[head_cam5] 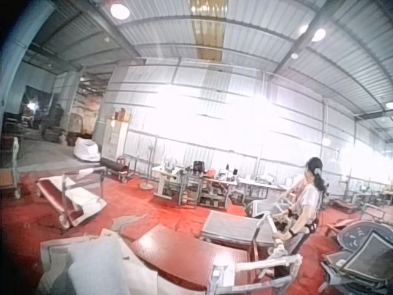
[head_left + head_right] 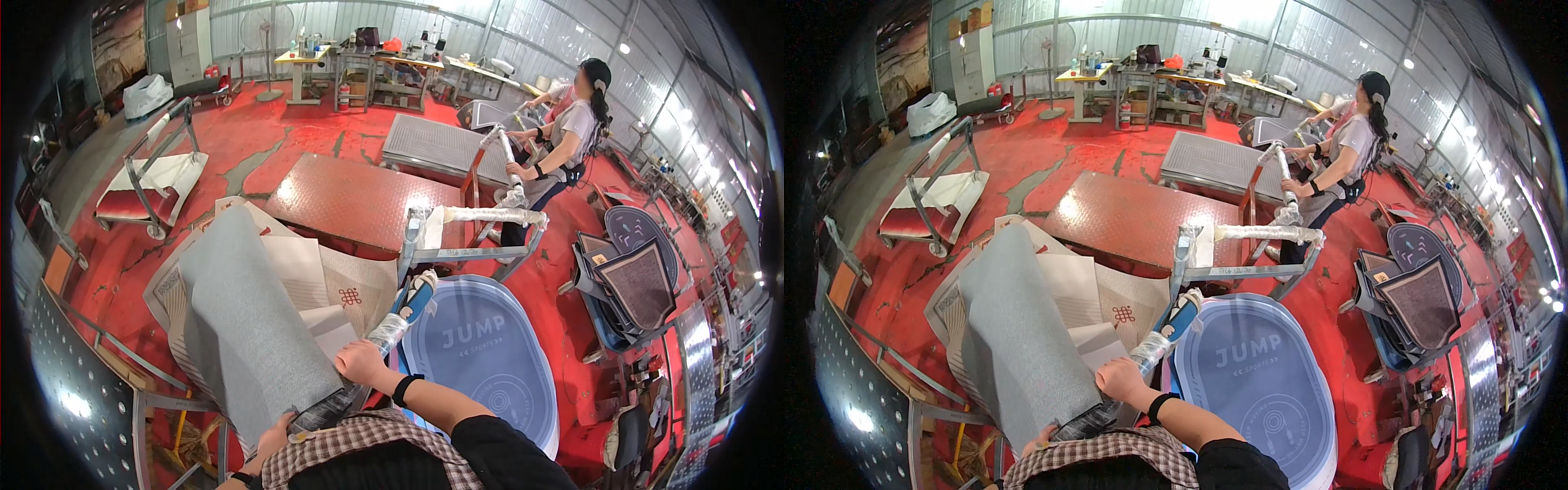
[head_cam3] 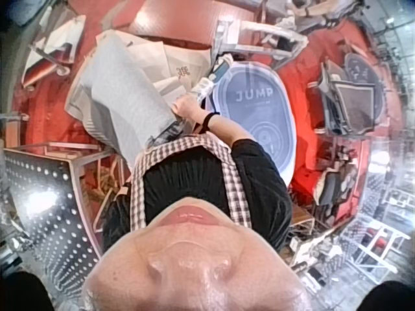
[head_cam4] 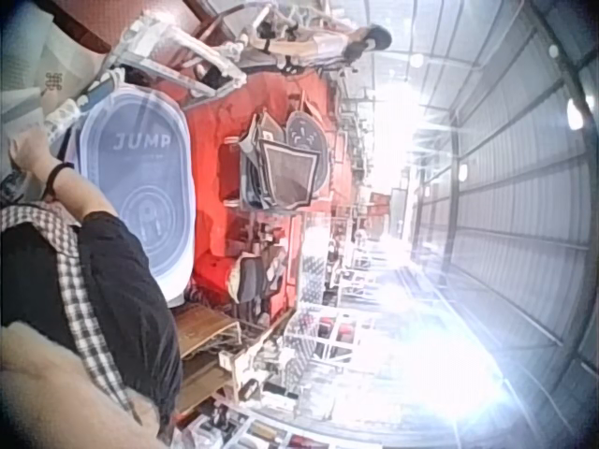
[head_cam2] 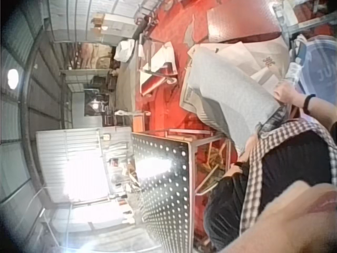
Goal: The recorder gathers a roll of fabric, then prepares a spool of thread and a bobbin at a workstation.
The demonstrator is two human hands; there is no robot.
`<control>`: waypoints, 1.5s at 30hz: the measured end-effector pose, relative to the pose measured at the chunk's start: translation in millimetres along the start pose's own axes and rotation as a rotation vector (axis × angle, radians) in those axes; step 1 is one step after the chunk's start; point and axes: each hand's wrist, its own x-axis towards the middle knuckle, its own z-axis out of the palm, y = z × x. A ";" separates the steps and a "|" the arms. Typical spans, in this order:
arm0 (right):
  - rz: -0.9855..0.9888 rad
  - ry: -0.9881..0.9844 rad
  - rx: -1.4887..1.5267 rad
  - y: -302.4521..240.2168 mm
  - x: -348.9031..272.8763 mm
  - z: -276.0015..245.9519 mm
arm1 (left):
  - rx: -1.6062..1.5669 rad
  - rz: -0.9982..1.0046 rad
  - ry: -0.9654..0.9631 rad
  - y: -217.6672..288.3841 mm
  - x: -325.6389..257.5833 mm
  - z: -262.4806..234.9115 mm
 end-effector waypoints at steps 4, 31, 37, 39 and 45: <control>-0.038 -0.019 0.024 -14.4 9.5 2.2 | 0.053 -0.041 0.089 10.6 -25.9 -3.3; -0.078 -0.024 0.030 -17.2 10.0 1.0 | 0.012 -0.031 0.021 -0.7 -19.0 -1.3; -0.100 -0.070 0.056 -14.9 16.0 -6.3 | -0.089 0.045 0.106 10.7 -29.4 -13.2; -0.086 0.003 0.048 -16.6 17.8 -4.9 | -0.054 0.073 0.125 6.9 -27.0 -9.3; -0.087 -0.002 0.063 -22.9 20.2 -5.8 | -0.038 0.071 0.136 4.1 -29.6 -6.2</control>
